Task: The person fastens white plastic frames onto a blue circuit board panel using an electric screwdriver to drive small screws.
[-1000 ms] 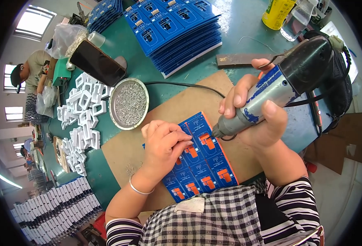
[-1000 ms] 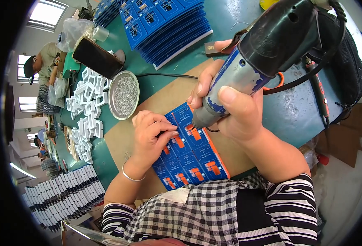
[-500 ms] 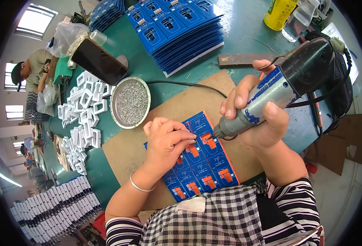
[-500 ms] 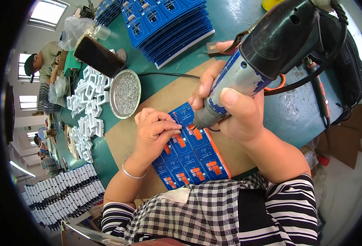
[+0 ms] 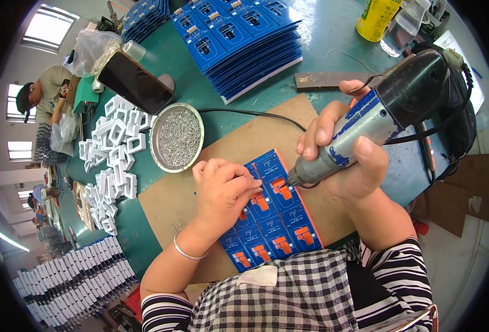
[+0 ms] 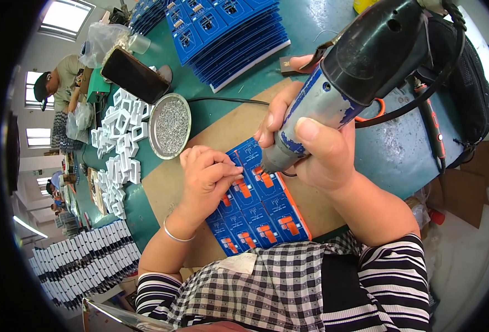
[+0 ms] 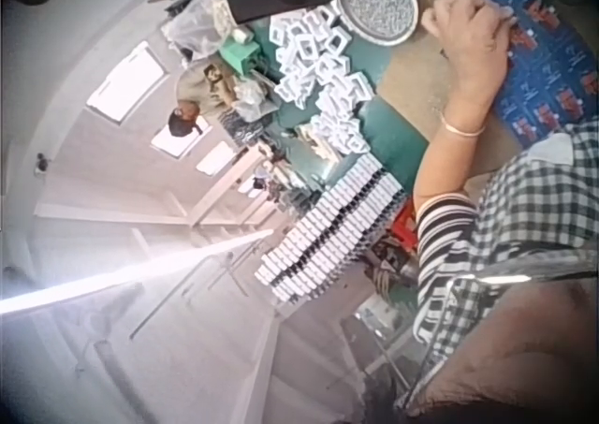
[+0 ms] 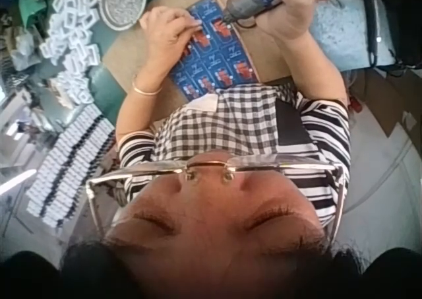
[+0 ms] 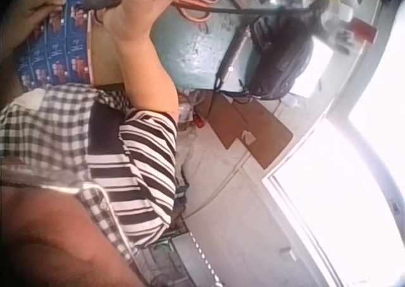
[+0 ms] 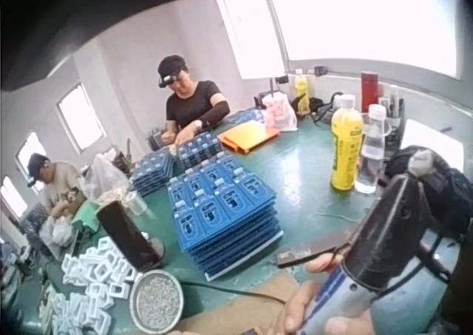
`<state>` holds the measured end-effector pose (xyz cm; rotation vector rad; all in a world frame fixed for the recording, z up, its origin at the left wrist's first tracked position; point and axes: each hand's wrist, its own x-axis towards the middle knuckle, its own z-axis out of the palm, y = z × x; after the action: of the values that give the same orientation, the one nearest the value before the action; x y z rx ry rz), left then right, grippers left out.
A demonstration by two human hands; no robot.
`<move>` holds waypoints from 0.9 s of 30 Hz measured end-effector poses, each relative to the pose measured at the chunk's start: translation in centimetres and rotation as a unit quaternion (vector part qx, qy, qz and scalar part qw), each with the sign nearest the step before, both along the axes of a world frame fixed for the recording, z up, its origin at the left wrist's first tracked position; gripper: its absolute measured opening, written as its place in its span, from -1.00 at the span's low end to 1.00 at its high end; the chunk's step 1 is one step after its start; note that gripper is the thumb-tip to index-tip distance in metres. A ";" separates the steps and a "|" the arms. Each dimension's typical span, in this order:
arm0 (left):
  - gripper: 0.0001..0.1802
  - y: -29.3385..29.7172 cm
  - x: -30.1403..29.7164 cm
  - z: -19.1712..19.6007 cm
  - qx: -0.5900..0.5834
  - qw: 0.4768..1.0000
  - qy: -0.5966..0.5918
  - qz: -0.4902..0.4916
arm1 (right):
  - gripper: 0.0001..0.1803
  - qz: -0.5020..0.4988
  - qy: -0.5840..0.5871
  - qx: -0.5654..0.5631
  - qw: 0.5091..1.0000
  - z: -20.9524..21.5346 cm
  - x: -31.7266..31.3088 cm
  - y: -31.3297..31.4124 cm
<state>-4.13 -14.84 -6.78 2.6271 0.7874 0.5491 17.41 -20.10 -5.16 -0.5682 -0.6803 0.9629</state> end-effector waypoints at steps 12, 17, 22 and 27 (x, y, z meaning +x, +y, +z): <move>-0.83 0.1 0.0 -0.9 -0.086 0.994 -0.069 0.023 | -0.12 0.069 -0.157 0.078 0.982 2.5 -2.6 0.3; -0.82 0.1 -0.2 -1.2 -0.081 0.992 -0.087 0.028 | -0.15 0.080 -0.223 0.067 0.969 2.7 -3.3 0.7; -0.81 0.2 0.0 -1.4 -0.076 0.991 -0.108 0.017 | -0.18 0.086 -0.268 0.055 0.958 1.9 -4.3 1.2; -0.78 0.2 0.1 -1.4 -0.076 0.992 -0.103 0.013 | -0.25 0.083 -0.318 0.065 0.942 3.1 -6.2 1.8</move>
<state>-4.01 -14.63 -8.18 2.3784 0.7668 0.7237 11.19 -18.34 -2.02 -0.7193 -1.3802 0.8790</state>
